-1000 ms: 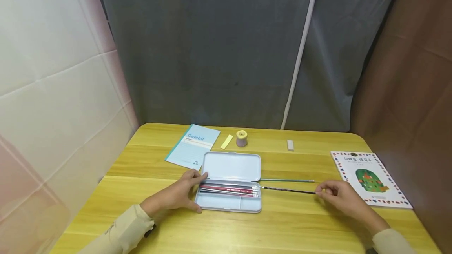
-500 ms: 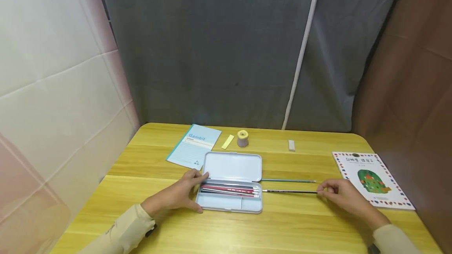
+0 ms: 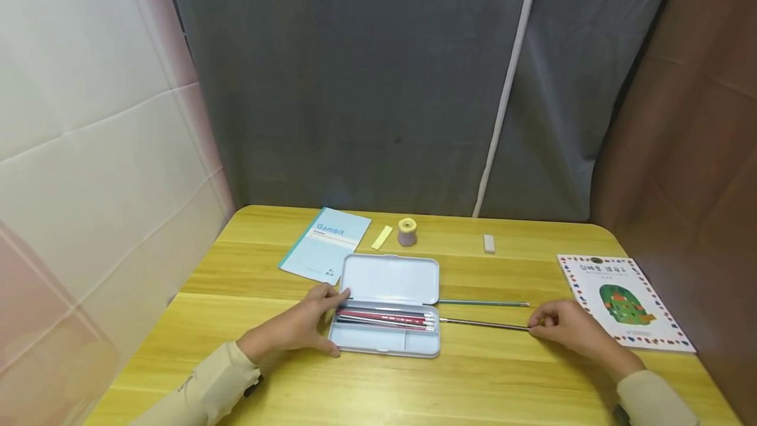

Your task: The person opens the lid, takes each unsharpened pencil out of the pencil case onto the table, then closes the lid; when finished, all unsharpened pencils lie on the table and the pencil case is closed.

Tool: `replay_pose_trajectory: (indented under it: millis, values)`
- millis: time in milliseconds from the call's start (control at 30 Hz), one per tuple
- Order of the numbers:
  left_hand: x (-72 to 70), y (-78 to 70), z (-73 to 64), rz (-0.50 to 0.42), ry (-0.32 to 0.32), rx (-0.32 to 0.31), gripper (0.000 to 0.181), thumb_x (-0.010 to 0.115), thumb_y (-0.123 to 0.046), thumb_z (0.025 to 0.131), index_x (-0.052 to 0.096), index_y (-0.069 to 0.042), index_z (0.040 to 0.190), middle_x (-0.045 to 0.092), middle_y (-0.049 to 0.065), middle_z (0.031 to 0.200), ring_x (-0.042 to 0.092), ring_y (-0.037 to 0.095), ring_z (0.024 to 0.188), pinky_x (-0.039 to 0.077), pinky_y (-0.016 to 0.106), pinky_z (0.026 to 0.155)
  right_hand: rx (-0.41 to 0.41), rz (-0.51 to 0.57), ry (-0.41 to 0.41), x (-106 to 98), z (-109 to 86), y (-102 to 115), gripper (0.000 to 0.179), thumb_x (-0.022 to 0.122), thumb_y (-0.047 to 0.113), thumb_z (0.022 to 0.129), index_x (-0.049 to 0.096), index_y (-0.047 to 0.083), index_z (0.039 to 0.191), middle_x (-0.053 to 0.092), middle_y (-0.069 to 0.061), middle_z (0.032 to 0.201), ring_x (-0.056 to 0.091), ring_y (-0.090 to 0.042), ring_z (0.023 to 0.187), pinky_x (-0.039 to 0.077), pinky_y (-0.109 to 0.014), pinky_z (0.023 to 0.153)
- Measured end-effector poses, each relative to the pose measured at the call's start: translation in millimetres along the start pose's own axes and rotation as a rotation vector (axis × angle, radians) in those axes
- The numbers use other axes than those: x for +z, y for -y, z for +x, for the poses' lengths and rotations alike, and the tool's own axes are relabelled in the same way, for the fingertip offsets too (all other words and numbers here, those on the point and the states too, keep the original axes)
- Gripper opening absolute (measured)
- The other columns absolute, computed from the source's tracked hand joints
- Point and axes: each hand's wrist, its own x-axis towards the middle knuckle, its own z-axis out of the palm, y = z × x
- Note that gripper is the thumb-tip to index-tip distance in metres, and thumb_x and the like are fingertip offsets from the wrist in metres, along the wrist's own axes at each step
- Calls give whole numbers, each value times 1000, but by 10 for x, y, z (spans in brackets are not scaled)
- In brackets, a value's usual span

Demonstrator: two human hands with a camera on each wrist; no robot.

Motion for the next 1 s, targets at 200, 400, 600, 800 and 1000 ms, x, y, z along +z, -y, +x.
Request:
replay_pose_trajectory:
  millis: [200,400,600,800,1000]
  values:
    - [-4,-4,7,11,3,11,116,102,-29,68,40,6,160,50,8,132,40,19,120,47,44,110,62,-24,-12,20,-15,52,8,85,18,90,82,11,94,55,8,69,44,2,64,40,-23,58]
    - [-1,-10,2,15,5,14,116,102,-30,68,40,6,159,50,7,129,40,17,115,47,37,105,82,-10,-143,117,18,221,10,85,20,90,84,11,95,56,6,65,43,-1,59,40,-24,57]
    - [-9,-17,-7,10,3,8,117,102,-28,67,39,7,159,49,8,130,40,18,116,47,39,107,71,99,-193,337,179,615,14,86,21,90,86,9,97,49,7,59,38,-2,54,37,-24,53]
    - [-7,-10,0,17,0,12,117,102,-29,68,39,7,159,50,9,132,41,19,118,47,44,110,96,191,-165,606,389,1003,19,89,19,86,86,5,99,44,7,56,35,-2,54,34,-21,52]
    - [-9,-14,-7,14,2,15,117,102,-29,68,39,7,160,50,8,130,40,18,117,48,39,107,64,203,-87,767,596,1170,17,87,22,88,87,8,98,43,7,56,33,-3,53,31,-21,52]
